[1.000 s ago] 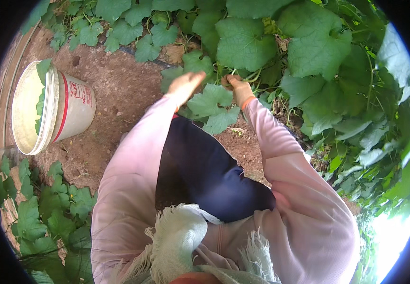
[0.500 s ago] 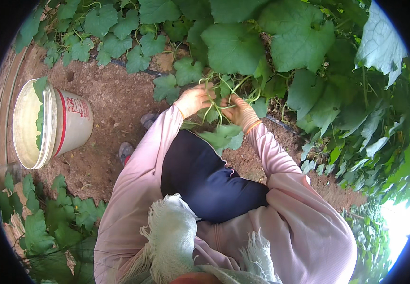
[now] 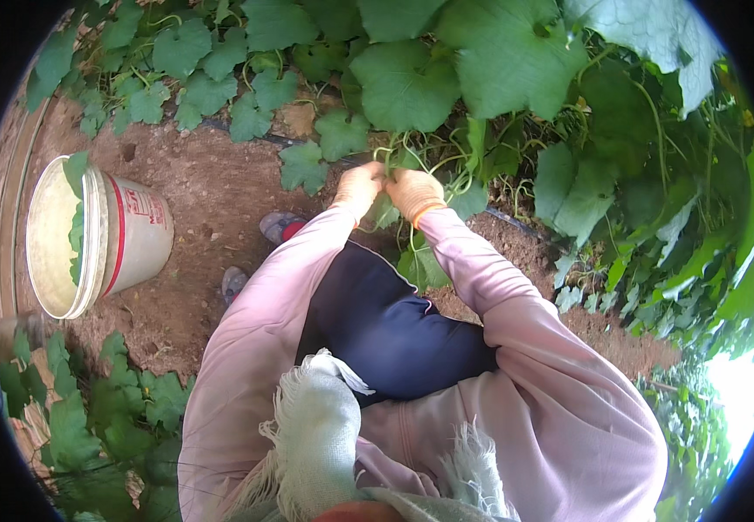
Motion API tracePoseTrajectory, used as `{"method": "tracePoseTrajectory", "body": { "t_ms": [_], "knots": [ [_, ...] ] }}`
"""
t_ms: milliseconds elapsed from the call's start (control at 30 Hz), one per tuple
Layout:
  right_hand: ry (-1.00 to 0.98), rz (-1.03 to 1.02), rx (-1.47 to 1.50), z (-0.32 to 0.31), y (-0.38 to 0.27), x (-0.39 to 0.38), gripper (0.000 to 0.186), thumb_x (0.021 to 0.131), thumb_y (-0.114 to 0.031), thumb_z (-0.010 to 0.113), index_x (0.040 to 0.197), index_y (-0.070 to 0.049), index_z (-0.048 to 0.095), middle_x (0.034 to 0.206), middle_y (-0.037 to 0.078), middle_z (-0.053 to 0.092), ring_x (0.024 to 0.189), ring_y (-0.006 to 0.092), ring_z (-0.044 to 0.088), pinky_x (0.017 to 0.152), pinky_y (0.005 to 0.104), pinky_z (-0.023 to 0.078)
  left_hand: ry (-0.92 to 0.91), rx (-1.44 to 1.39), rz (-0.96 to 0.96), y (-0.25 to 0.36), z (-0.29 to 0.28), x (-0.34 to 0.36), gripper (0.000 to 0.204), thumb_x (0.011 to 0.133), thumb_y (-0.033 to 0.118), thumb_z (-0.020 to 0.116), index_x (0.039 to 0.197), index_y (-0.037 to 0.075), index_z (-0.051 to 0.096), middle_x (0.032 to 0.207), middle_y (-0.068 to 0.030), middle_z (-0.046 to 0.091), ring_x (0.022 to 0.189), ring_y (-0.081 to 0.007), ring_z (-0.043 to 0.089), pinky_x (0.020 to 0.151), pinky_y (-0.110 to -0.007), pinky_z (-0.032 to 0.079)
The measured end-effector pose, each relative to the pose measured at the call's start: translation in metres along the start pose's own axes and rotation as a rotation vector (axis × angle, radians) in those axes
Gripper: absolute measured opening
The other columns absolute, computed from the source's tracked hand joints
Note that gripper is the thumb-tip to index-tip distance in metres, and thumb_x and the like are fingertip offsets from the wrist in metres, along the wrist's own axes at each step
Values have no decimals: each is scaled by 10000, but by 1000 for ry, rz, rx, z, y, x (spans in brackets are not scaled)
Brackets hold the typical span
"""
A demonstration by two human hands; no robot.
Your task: The person harvests leaves from a vine plant by hand, placing them into a white bucket. The person repeatedly reaches into the foliage, plucks leaves, and deposits them into the bucket.
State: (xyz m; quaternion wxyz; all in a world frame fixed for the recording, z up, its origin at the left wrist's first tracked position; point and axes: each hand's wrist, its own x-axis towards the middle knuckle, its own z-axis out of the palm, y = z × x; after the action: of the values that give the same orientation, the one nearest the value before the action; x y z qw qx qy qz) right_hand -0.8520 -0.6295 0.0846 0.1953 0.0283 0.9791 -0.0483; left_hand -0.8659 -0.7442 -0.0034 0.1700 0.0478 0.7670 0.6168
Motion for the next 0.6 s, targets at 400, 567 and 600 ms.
{"method": "tracePoseTrajectory", "body": {
  "t_ms": [400,567,600],
  "knots": [
    [80,-39,15,9,10,-13,349,871,-352,486,919,-37,628,936,170,653,887,336,632,802,416,489,350,534,438,10,-58,-2,150,876,140,523,1018,123,568,1011,-110,591,889,-303,615,766,-409,500],
    [116,-201,-96,25,15,-22,306,830,-328,533,835,-34,616,847,172,651,802,324,642,731,429,500,-12,220,36,33,-27,5,204,891,157,522,1078,75,515,1003,-175,621,975,-331,596,826,-395,462],
    [145,-228,-95,30,18,-24,300,822,-323,543,822,-32,615,827,169,651,793,326,643,728,430,500,-65,211,18,37,-23,7,225,887,163,523,1091,68,512,1007,-188,625,969,-338,600,822,-399,461]
  ]
}}
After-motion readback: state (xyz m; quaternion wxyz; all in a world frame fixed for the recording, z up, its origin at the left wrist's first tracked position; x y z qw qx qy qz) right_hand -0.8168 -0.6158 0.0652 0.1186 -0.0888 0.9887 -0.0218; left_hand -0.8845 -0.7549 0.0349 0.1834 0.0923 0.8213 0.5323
